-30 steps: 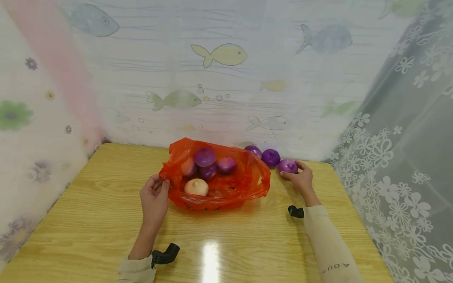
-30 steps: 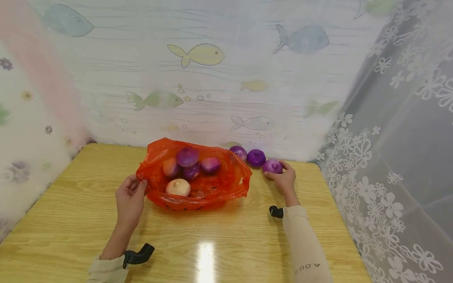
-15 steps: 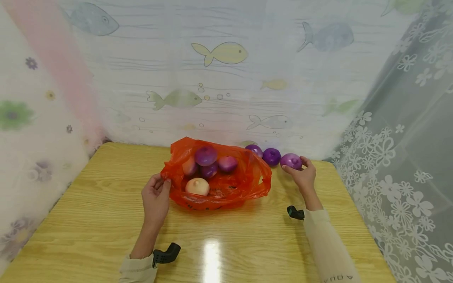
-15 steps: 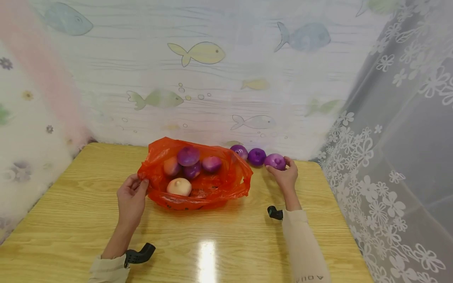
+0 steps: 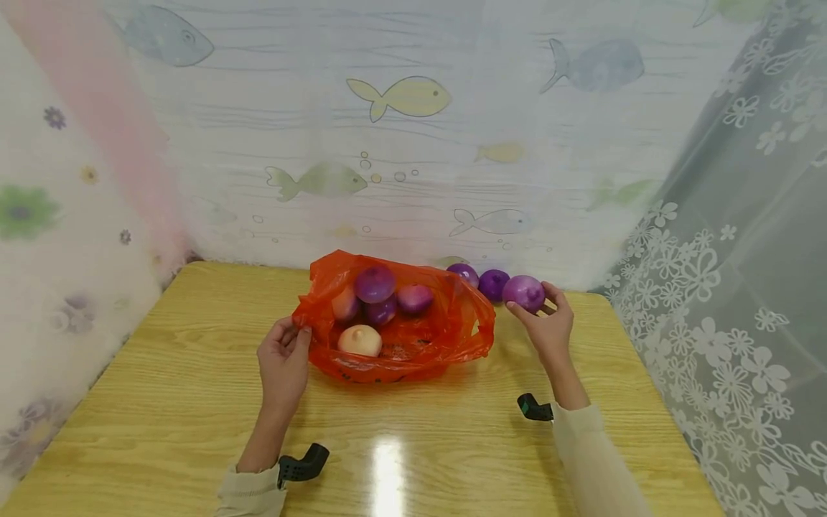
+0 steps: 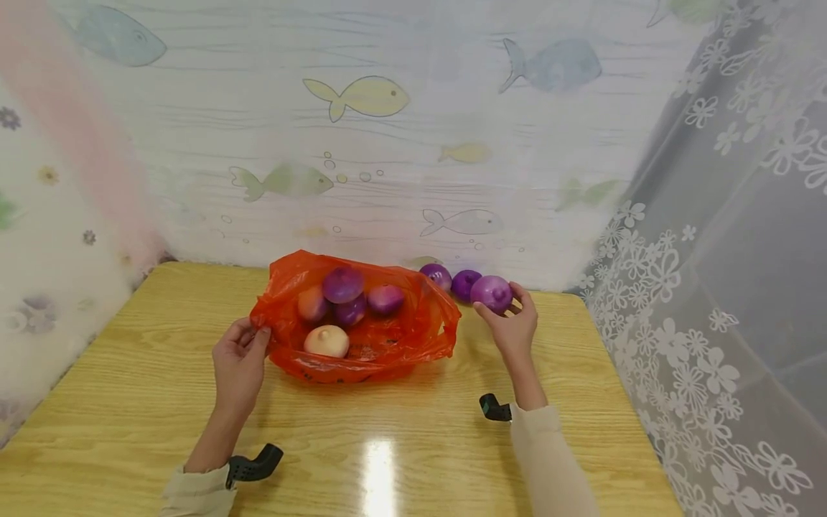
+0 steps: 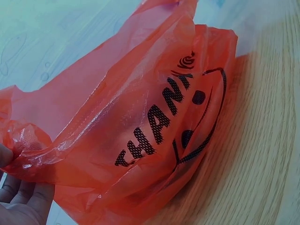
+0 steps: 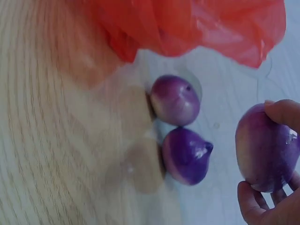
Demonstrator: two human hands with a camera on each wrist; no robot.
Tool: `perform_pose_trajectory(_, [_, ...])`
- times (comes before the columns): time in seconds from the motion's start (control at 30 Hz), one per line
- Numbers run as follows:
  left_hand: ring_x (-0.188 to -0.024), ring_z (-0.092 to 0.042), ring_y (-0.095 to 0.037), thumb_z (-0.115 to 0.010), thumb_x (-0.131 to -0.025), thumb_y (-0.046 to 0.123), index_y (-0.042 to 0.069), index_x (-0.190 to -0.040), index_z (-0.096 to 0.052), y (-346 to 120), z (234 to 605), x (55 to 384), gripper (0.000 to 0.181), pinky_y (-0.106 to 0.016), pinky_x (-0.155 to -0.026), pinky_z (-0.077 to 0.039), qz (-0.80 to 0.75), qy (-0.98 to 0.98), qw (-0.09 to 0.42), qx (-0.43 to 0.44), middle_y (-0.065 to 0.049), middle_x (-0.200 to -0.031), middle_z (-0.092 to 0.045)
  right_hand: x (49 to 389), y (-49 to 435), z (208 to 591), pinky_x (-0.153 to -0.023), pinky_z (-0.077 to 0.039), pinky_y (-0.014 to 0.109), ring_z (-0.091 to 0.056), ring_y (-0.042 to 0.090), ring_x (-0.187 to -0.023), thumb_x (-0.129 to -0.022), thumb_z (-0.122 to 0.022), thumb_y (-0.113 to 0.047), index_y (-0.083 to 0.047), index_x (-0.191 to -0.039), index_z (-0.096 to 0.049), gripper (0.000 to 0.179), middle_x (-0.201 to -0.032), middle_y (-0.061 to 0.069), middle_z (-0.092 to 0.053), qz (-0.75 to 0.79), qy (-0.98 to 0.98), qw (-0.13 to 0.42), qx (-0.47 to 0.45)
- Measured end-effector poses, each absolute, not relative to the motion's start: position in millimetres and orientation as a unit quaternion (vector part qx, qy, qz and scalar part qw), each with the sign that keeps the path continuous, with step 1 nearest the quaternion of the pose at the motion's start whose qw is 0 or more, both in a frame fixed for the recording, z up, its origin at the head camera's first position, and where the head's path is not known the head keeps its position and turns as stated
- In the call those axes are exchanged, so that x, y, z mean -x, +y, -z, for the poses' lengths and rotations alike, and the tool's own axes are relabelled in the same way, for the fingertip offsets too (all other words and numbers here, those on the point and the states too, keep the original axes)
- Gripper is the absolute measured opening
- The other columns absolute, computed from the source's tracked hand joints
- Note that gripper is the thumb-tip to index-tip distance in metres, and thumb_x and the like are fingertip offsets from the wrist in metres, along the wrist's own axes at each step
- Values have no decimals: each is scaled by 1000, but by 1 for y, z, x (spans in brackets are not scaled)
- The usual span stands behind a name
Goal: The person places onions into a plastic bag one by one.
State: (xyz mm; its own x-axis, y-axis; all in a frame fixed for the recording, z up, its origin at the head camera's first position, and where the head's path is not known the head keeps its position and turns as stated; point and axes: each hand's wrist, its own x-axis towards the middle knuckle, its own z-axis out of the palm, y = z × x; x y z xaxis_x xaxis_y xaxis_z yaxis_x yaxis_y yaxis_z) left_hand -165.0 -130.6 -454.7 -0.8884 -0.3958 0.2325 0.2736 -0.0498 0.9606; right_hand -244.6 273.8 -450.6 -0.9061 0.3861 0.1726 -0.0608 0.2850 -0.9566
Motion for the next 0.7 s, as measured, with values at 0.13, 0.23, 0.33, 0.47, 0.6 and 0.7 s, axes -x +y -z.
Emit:
perform_pose_trajectory(0.13, [-89, -68, -3, -56, -100, -5, -15, -115, -59, -131, 455, 165, 19, -13, -82, -55, 725, -645, 235, -44, 11, -96, -70, 234, 263, 442, -82, -53, 11, -56, 29, -118, -82, -87, -19, -8, -147, -50, 76, -143, 12, -52, -598, -770, 210, 78])
perform_pose_trajectory(0.23, [-89, -68, -4, -56, -100, -5, -15, -115, -59, -131, 455, 164, 19, -13, -81, -55, 726, -645, 237, -42, 10, -95, -70, 226, 252, 432, -86, -55, 14, -57, 26, -116, -81, -87, -15, -8, -145, -52, 73, -141, 9, -53, -615, -754, 225, 54])
perform_pose_trajectory(0.33, [-88, -68, -4, -56, -100, -4, -15, -115, -59, -131, 456, 164, 18, -13, -81, -55, 724, -645, 239, -43, 9, -95, -70, 219, 240, 425, -88, -55, 16, -57, 24, -114, -80, -86, -6, -6, -143, -53, 71, -138, 7, -54, -636, -732, 243, 14])
perform_pose_trajectory(0.47, [-89, -68, -4, -57, -100, -4, -14, -116, -60, -131, 457, 164, 19, -13, -81, -55, 722, -646, 242, -47, 9, -95, -70, 208, 222, 418, -91, -54, 15, -55, 22, -114, -77, -84, 6, -1, -143, -51, 74, -139, 11, -52, -636, -723, 265, -50])
perform_pose_trajectory(0.6, [-89, -68, -4, -57, -100, -3, -14, -117, -60, -131, 456, 164, 20, -13, -82, -55, 722, -647, 241, -48, 9, -96, -70, 194, 203, 411, -93, -53, 16, -54, 21, -117, -75, -84, 9, 0, -142, -52, 76, -139, 16, -51, -616, -728, 284, -102])
perform_pose_trajectory(0.7, [-90, -68, -5, -57, -100, -3, -13, -117, -60, -132, 456, 164, 19, -13, -82, -55, 723, -647, 238, -52, 8, -96, -70, 185, 190, 410, -95, -53, 18, -53, 20, -118, -73, -85, 7, -4, -142, -53, 76, -137, 15, -52, -600, -731, 295, -137])
